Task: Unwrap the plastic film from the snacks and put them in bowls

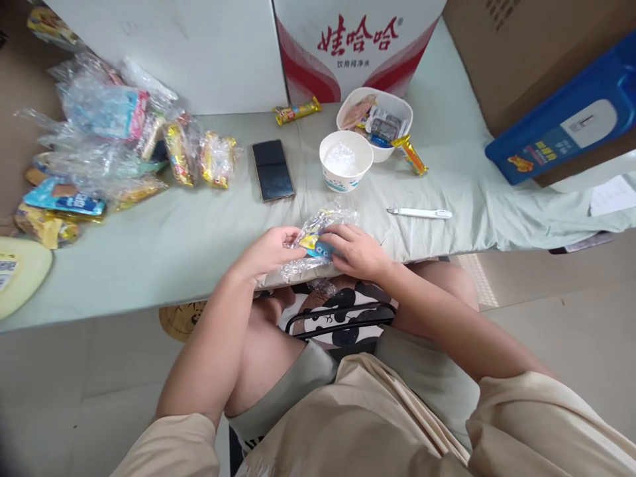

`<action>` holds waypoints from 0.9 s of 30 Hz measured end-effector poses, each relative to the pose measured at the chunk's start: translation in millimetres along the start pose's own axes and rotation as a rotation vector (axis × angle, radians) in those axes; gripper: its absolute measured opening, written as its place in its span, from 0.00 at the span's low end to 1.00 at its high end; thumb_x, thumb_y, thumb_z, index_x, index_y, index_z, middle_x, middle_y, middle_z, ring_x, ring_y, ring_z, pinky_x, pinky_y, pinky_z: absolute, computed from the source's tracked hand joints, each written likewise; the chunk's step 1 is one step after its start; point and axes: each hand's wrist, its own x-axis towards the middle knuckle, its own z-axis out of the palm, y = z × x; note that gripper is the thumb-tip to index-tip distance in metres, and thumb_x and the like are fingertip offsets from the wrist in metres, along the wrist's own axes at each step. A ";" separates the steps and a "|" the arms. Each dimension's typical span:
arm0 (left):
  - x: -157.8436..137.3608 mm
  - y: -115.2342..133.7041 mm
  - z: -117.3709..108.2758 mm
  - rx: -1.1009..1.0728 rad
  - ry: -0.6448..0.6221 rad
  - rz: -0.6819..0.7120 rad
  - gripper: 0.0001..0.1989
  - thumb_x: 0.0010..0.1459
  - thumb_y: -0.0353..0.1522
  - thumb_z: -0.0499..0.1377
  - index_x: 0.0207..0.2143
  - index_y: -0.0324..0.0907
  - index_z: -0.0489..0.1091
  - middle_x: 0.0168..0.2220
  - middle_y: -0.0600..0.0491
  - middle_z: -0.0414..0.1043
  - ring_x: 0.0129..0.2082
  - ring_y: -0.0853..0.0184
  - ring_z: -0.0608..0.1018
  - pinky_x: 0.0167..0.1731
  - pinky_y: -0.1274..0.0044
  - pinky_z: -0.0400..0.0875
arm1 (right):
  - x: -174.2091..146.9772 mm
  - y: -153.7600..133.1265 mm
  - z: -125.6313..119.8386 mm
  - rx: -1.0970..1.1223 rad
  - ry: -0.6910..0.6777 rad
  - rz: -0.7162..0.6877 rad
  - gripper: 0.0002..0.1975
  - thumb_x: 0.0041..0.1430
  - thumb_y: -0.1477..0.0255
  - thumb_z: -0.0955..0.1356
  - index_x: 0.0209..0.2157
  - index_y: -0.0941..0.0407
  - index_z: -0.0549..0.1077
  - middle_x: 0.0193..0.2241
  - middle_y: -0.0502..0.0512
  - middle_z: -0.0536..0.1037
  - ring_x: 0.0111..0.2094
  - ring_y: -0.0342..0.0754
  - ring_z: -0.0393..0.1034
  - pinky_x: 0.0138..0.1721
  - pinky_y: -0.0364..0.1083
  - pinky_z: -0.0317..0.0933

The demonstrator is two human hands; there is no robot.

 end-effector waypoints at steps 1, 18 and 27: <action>0.7 1.1 1.1 -0.176 -0.029 0.016 0.13 0.47 0.34 0.66 0.36 0.39 0.74 0.34 0.53 0.75 0.35 0.66 0.75 0.38 0.74 0.66 | -0.8 0.0 -0.8 0.106 0.007 0.029 0.20 0.62 0.72 0.63 0.56 0.54 0.71 0.57 0.64 0.73 0.56 0.59 0.70 0.58 0.61 0.66; 26.7 16.0 23.0 -0.698 0.104 -0.062 0.14 0.36 0.26 0.59 0.31 0.40 0.70 0.26 0.58 0.69 0.21 0.75 0.66 0.23 0.79 0.57 | 19.2 -12.9 -18.5 0.728 0.244 0.796 0.16 0.54 0.60 0.68 0.38 0.57 0.77 0.32 0.54 0.80 0.38 0.52 0.75 0.44 0.51 0.70; 32.2 1.0 10.2 -0.401 0.320 -0.041 0.08 0.44 0.29 0.60 0.31 0.42 0.71 0.27 0.57 0.69 0.26 0.71 0.68 0.27 0.78 0.58 | -16.5 16.1 -35.7 0.594 0.618 0.706 0.20 0.62 0.49 0.64 0.33 0.52 0.69 0.27 0.51 0.73 0.31 0.50 0.74 0.31 0.50 0.71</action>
